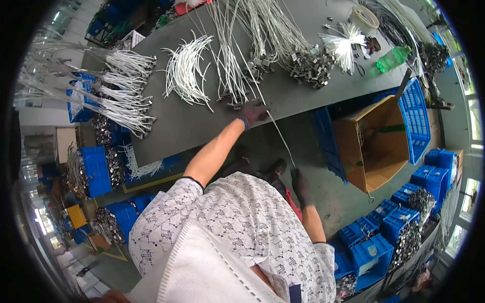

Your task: The person is sorting and organizing bundles of white electrical wires on a workbench.

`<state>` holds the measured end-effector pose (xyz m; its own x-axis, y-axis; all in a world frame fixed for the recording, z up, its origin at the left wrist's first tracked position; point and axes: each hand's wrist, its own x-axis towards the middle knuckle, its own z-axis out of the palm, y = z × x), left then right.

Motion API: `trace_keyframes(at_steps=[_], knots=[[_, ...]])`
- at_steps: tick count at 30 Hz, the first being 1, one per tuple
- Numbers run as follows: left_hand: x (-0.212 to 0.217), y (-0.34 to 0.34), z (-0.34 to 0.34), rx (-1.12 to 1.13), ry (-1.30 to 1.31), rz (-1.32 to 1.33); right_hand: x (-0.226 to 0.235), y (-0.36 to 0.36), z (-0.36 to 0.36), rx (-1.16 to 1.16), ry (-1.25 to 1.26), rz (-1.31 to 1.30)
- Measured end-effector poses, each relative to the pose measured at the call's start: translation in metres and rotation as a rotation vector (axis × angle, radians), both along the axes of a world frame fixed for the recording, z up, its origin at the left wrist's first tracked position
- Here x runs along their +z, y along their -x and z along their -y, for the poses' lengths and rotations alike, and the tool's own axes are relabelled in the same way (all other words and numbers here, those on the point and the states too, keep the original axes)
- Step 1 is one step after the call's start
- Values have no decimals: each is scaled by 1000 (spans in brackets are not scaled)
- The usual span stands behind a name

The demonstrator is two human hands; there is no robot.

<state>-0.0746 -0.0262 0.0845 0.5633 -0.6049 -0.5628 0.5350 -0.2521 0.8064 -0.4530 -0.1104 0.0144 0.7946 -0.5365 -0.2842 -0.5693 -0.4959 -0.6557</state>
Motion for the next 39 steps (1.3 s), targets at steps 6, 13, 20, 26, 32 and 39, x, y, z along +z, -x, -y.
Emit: trace_keyframes(at_steps=[6, 13, 20, 26, 32, 39], knots=[[-9, -6, -19, -31, 52, 128, 60, -257, -13, -356, -387, 521], [-3, -67, -63, -135, 38, 32, 75, -359, -39, -494, -852, 245], [0, -121, -61, -163, -118, 79, -23, -402, 15, -451, -282, 289], [-51, -116, -145, 242, -782, 735, -27, -475, 39, 529, 500, -98], [-106, -129, -151, 52, -1199, 584, -101, -455, 112, -323, -78, -11], [-216, -154, -226, -21, -1171, 728, -20, -320, 103, 85, -438, -190]])
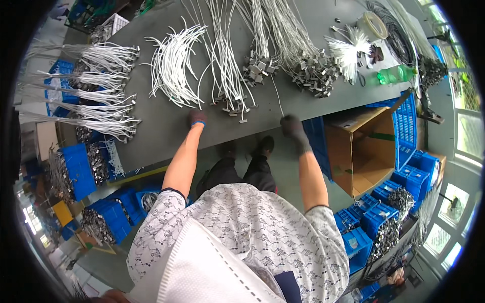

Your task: The person is sorting and organizing bundles of white electrical wires on a workbench.

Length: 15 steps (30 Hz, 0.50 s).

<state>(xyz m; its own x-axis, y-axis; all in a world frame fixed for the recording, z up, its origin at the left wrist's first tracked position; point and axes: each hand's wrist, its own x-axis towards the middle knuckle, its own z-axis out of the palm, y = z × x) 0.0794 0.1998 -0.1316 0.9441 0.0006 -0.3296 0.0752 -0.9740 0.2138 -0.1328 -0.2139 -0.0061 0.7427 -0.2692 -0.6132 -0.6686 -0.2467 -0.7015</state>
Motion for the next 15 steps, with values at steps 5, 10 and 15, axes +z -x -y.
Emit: trace_keyframes(at_steps=[5, 10, 15], knots=[[59, 51, 47, 997, 1272, -777, 2, 269, -56, 213, 649, 3], [130, 129, 119, -152, 1180, -513, -5, 554, -78, 368, 346, -586], [123, 189, 235, 329, 1414, -822, 48, 577, -80, 292, 227, -499]])
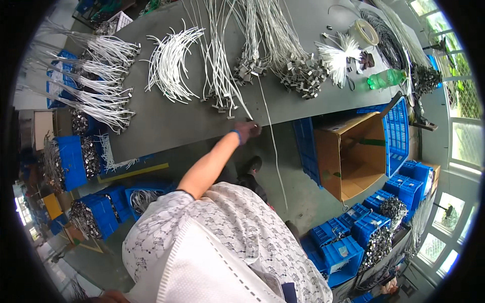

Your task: The person is sorting and organizing bundles of white electrical wires on a workbench.

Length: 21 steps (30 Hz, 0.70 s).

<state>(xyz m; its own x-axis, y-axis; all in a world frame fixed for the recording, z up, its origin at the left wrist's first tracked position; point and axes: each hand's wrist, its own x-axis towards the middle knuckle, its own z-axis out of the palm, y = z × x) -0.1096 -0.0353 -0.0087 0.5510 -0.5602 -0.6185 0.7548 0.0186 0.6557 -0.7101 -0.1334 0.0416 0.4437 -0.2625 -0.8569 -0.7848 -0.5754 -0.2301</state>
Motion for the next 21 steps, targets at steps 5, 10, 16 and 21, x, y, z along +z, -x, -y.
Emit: trace_keyframes(at_steps=[5, 10, 16, 21], knots=[[9, 55, 93, 301, -154, -34, 29, 22, 6, -20, 1, 150], [91, 1, 106, 436, -292, 532, 21, 82, 4, -52, -15, 285], [128, -70, 110, 494, -228, 923, -54, 146, 14, -56, 1, 448], [72, -102, 70, 284, -414, 919, -55, 92, 18, 45, 17, -133]])
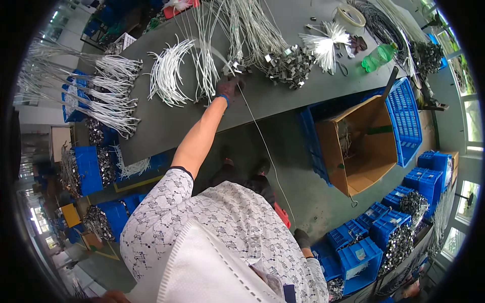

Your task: The person is sorting and organizing bundles of white electrical wires on a workbench.

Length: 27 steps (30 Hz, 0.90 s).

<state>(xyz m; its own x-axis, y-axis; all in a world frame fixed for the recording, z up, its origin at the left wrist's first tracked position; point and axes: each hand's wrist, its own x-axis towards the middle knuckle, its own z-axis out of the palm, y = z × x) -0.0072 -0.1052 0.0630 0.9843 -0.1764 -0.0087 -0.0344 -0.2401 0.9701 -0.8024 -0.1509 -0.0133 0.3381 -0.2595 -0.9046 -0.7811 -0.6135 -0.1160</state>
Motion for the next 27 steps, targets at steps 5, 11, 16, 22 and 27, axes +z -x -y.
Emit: trace_keyframes(at_steps=[5, 11, 16, 22, 27], knots=[[-40, 49, -41, -371, 176, -683, -5, -116, -12, 9, 87, 374], [-23, 123, -60, -539, 50, -740, 48, -456, -11, -623, -143, 1072], [-8, 68, -93, -564, 119, -645, 54, -630, -19, -762, -114, 1276], [-61, -52, -172, -869, -34, -145, 111, -727, -84, -903, -483, 1099], [-44, -83, -179, -898, -412, 80, 94, -756, -36, -947, -252, 1023]])
